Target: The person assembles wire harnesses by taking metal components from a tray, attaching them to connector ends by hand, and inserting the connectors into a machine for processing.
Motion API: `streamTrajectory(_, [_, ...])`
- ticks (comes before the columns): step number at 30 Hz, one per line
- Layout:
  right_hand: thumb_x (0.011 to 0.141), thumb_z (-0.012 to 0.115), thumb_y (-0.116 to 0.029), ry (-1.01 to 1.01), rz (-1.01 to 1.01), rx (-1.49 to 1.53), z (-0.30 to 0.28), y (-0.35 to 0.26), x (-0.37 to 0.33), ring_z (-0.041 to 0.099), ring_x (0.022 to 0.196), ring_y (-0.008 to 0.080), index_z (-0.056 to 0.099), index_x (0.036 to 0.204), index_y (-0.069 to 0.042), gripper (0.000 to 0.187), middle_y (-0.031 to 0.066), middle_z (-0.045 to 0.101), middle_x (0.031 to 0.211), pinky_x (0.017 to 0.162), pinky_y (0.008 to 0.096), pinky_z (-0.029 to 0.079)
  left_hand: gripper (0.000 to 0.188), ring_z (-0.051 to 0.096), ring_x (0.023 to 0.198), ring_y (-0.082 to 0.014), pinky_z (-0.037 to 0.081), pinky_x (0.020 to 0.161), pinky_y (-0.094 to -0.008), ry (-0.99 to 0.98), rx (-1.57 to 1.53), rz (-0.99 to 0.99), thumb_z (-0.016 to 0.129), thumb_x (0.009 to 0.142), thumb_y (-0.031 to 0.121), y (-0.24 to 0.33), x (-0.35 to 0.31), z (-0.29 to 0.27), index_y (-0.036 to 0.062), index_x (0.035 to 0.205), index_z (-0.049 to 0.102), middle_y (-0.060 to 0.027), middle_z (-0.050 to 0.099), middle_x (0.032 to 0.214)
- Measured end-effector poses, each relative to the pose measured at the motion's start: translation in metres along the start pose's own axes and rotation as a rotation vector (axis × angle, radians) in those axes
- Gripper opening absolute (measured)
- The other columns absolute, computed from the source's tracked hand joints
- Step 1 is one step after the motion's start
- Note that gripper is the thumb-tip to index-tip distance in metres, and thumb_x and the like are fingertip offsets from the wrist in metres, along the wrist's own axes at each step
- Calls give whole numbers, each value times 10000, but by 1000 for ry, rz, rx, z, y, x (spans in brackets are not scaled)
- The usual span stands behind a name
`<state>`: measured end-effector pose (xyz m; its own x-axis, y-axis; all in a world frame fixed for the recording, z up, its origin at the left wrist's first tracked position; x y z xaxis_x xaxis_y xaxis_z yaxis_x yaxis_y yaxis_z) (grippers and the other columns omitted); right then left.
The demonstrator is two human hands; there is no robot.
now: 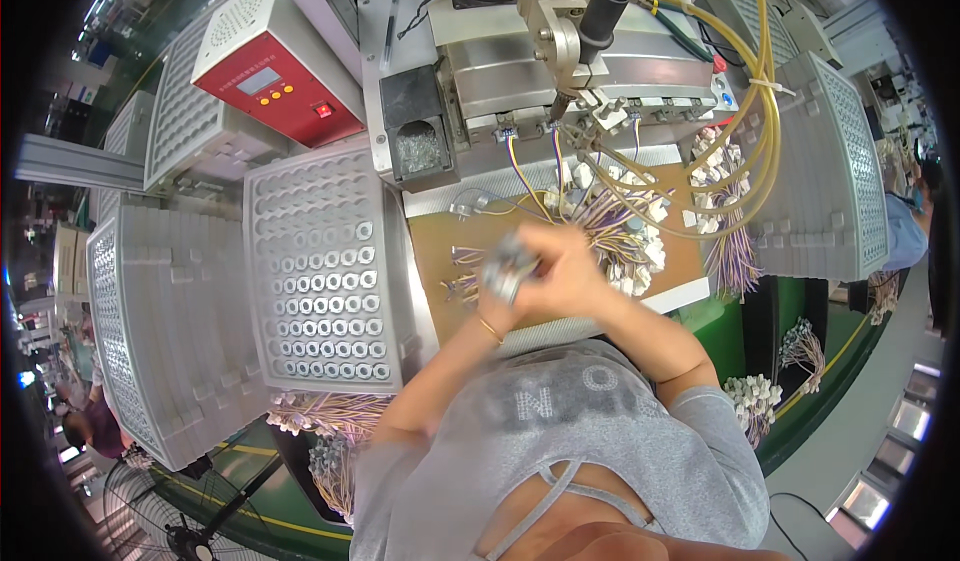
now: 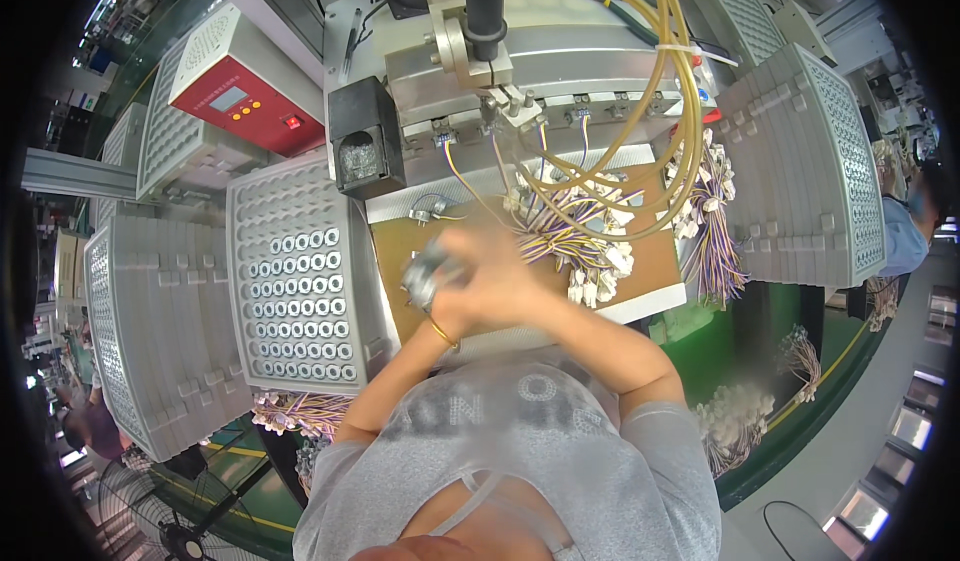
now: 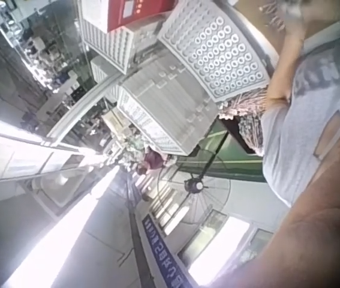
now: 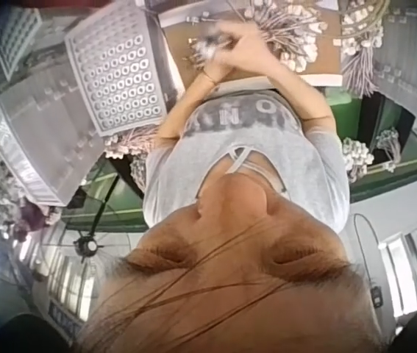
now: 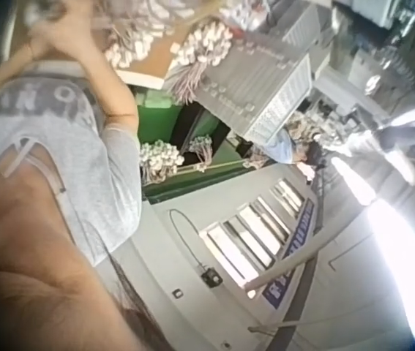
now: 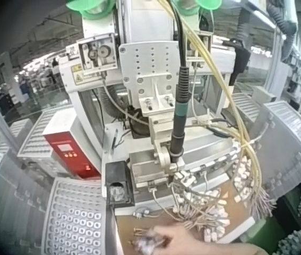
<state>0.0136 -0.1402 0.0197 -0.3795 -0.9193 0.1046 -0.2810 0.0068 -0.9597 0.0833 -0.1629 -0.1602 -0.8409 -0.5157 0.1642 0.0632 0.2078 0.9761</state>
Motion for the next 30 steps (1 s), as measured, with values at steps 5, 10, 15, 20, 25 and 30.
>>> streamTrajectory(5, [579,698,-161,-141,-434,-125,9,-40,-15,511,499,172,575,689,-26,213,77,495,547,492,225,418,118,486,651,-255,399,588,-384,-116,666,508,553,608,114,104,30,-4,61,713,572,-77,556,745])
streamTrajectory(10, [656,660,-123,719,21,-128,-120,39,-36,432,417,96,506,609,-44,179,-5,458,505,412,241,378,63,485,643,-289,417,586,-373,52,642,365,567,605,17,112,31,-12,17,662,539,-118,515,678])
streamTrajectory(15, [798,547,-99,1059,60,460,-181,97,-40,449,425,79,492,660,-43,159,-5,489,552,383,211,347,179,503,647,-279,425,609,-364,37,639,288,617,613,24,111,36,-15,3,790,606,-123,557,726])
streamTrajectory(20, [782,515,-101,1119,132,527,-191,119,-30,412,339,113,454,682,-44,130,-2,385,472,328,240,371,205,527,645,-236,433,611,-313,-38,457,198,635,643,30,101,42,-16,30,847,634,-101,580,712])
streamTrajectory(25, [759,460,-75,1143,139,319,-191,107,-36,436,360,102,524,779,11,109,47,486,506,335,214,368,144,525,587,-183,418,546,-276,-11,186,-23,622,676,27,105,45,-19,37,820,629,-93,579,685])
streamTrajectory(30, [766,486,-105,1012,112,343,-190,107,-28,465,410,100,525,755,10,122,66,524,566,378,207,387,215,536,558,-173,431,542,-270,-148,667,219,609,683,35,128,49,-27,56,896,628,-89,593,688])
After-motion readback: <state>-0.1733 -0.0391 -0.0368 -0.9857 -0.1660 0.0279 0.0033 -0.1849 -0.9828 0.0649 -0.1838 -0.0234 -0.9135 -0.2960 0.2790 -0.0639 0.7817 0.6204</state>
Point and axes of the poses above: each hand's wrist, its own x-axis towards the middle knuckle, its own z-axis out of the palm, y = z × x, the point moved 6 cm from there along x, towards the middle knuckle
